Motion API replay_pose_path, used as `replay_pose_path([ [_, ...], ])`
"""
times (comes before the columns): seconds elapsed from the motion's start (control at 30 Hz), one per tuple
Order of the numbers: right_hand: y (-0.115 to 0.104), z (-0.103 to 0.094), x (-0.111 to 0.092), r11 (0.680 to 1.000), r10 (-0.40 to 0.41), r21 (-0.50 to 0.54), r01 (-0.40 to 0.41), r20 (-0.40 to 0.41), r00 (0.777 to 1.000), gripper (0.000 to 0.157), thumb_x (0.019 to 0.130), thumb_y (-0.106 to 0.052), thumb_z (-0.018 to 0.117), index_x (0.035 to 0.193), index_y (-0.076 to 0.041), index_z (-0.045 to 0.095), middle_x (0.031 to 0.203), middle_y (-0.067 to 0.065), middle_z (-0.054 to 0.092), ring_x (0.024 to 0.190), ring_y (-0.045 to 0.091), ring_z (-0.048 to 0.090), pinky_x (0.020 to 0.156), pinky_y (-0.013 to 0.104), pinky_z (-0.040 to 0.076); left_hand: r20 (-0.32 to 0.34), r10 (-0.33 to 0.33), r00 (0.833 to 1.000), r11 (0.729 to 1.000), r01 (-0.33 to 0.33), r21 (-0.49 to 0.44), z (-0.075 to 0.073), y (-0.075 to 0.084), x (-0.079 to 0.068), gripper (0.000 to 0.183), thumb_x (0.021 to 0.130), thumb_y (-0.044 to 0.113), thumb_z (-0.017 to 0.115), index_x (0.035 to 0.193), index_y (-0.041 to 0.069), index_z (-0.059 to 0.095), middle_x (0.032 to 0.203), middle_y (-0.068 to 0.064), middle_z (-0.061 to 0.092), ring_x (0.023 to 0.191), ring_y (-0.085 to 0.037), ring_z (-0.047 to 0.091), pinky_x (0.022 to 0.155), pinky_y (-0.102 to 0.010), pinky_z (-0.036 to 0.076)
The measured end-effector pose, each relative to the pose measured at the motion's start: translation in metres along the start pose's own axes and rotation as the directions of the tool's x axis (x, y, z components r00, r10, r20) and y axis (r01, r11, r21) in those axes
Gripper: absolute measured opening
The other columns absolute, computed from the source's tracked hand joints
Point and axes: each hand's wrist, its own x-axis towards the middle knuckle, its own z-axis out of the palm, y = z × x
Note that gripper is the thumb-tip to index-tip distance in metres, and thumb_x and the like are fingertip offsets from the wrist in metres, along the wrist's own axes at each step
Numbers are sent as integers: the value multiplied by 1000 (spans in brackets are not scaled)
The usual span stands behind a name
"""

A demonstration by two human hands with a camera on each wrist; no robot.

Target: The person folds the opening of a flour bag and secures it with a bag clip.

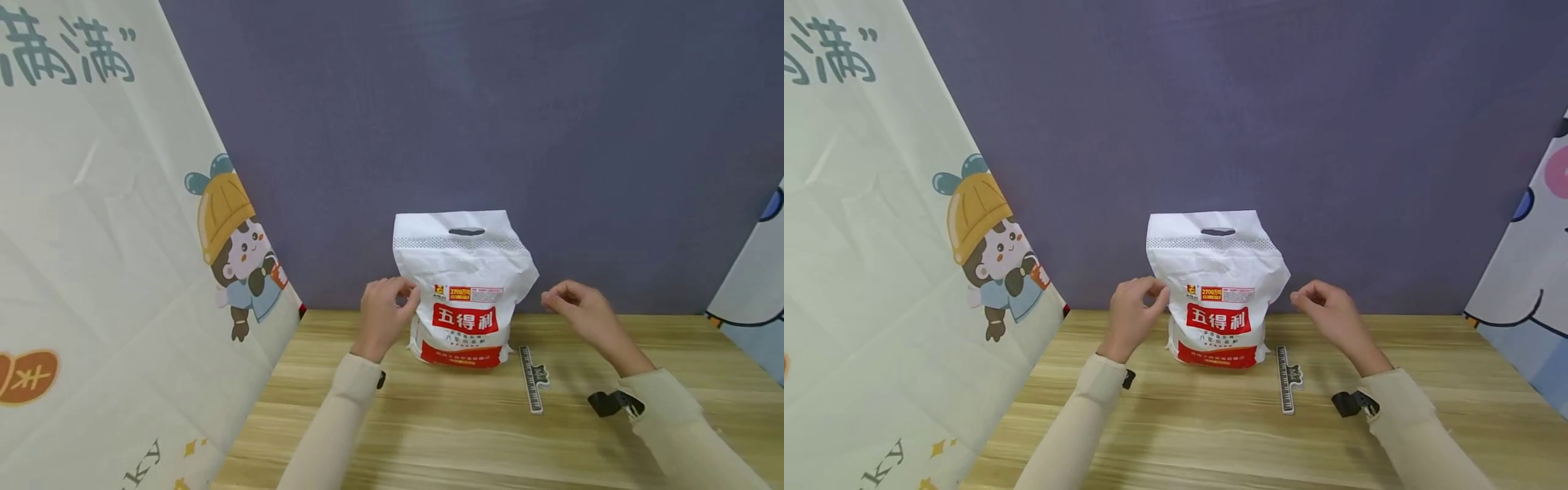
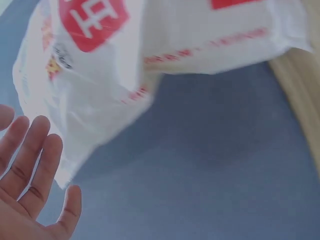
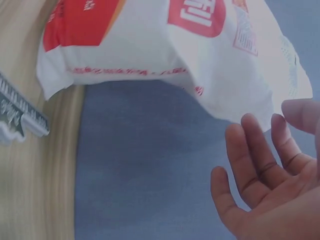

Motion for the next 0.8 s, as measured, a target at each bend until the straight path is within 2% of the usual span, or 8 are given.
replay_pose_path([
  [0.1,-4,1,4,999,2,51,-1,-1,1000,40,103,-45,58,107,-6,68,96,-6,72,84,-4,63,72,20,50,-2,38,999,999,-38,-7,4,13,14,13,97,24,67,89,17,75,77,4,73,69,-12,64,86,-40,53],
  [0.27,-8,3,8,996,-1,92,4,-32,999,37,103,-41,59,106,-5,67,92,-12,72,84,-3,64,72,18,50,1,118,993,993,-118,-22,12,31,27,14,96,23,67,87,17,76,74,5,72,68,-9,64,84,-40,55],
  [0.47,-14,6,9,991,10,134,-5,-35,999,35,103,-38,60,105,-3,66,94,-7,73,84,-5,64,74,18,50,25,173,985,985,-173,-25,21,47,35,13,95,22,66,87,18,76,69,6,69,64,-11,61,77,-36,53],
  [0.8,-18,9,15,988,27,150,-19,-51,998,30,102,-35,62,98,-5,59,90,1,72,82,7,62,69,27,45,41,214,976,977,-214,14,33,64,51,9,94,21,67,92,19,76,71,9,70,68,-7,60,75,-31,51],
])
